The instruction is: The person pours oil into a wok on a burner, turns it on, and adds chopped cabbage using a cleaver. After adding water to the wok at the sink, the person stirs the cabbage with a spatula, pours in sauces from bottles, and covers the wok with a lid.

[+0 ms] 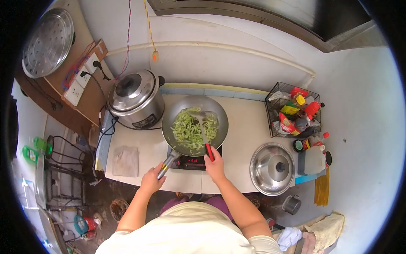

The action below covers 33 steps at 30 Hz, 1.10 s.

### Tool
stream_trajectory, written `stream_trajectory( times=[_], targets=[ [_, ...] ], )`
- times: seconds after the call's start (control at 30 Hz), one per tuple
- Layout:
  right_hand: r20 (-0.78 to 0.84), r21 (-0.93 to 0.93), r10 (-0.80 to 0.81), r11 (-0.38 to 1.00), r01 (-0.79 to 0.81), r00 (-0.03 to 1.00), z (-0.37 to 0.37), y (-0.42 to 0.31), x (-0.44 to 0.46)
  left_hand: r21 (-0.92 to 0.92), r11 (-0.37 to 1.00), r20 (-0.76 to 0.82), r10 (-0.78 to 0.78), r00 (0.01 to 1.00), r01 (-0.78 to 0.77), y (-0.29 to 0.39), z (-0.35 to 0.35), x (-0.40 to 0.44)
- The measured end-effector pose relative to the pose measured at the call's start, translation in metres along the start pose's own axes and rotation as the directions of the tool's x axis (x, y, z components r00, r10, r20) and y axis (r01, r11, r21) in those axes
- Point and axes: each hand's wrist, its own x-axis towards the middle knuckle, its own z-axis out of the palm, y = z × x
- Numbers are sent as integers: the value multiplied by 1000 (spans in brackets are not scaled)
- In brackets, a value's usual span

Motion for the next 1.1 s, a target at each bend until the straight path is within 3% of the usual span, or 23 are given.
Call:
stream_trajectory(
  times=[0.07, 0.2, 0.3, 0.63, 0.73, 1.03, 1.1],
  targets=[
    [62, 314, 164, 933, -175, 985, 1, -34, -3, 9, 1000, 4, 3, 1000, -3, -1, 0, 1],
    [136, 312, 234, 912, -266, 963, -8, -45, 7, 31, 999, -10, 18, 1000, -17, -6, 2, 2],
    [256, 190, 240, 937, -292, 936, -19, -48, 13, 26, 1000, -2, 5, 1000, -5, -6, -1, 3],
    [495, -300, 221, 951, -73, 840, -107, -92, 34, 13, 1000, 4, -24, 1000, 23, -6, -3, 3],
    [528, -473, 58, 849, 237, 847, -128, -108, 43, 18, 999, -3, -27, 1000, 27, -8, -2, 4],
    [468, -419, 74, 896, 148, 881, -102, -124, 25, -11, 999, -18, -45, 999, 45, -9, -5, 5],
    [487, -368, 7, 909, 198, 874, -102, -118, 22, -23, 999, -24, -34, 999, 33, -9, -6, 6]
  ],
)
